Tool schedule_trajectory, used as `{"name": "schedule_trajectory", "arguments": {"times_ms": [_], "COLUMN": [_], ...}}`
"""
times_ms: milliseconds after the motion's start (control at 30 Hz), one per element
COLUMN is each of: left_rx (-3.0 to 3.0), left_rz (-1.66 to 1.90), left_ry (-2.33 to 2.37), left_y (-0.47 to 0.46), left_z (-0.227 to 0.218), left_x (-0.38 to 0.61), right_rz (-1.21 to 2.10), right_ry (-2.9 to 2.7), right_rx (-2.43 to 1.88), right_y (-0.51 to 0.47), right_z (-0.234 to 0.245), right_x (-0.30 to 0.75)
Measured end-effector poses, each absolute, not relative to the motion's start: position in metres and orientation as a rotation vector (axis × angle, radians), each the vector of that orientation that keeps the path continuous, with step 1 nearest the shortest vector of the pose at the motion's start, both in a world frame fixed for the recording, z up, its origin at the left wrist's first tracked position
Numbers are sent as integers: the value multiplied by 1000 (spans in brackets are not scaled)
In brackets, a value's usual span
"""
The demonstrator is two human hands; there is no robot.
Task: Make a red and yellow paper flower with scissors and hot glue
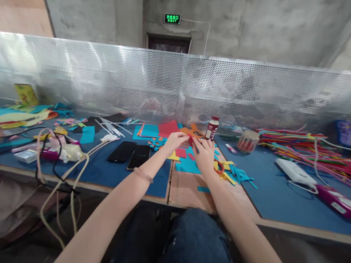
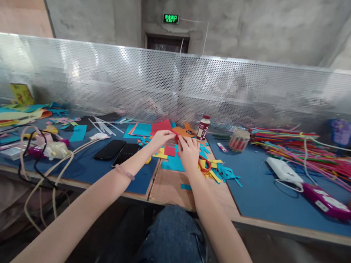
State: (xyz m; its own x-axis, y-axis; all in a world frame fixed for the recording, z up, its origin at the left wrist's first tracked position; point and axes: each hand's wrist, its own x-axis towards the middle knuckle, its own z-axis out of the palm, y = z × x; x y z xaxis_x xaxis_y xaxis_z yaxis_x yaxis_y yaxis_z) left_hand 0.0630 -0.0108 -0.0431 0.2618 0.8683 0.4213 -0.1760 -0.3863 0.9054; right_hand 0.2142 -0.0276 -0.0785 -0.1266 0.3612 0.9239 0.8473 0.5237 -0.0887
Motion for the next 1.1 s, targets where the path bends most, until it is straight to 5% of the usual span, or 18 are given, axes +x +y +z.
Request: {"name": "schedule_trajectory", "arguments": {"times_ms": [1100], "left_rx": [1550], "left_rz": [1304], "left_ry": [696], "left_y": [-8], "left_z": [-44], "left_x": [60], "right_rz": [-412], "right_ry": [-1720], "right_rx": [-951], "right_y": [-22], "right_z": [-79], "right_x": [214]}}
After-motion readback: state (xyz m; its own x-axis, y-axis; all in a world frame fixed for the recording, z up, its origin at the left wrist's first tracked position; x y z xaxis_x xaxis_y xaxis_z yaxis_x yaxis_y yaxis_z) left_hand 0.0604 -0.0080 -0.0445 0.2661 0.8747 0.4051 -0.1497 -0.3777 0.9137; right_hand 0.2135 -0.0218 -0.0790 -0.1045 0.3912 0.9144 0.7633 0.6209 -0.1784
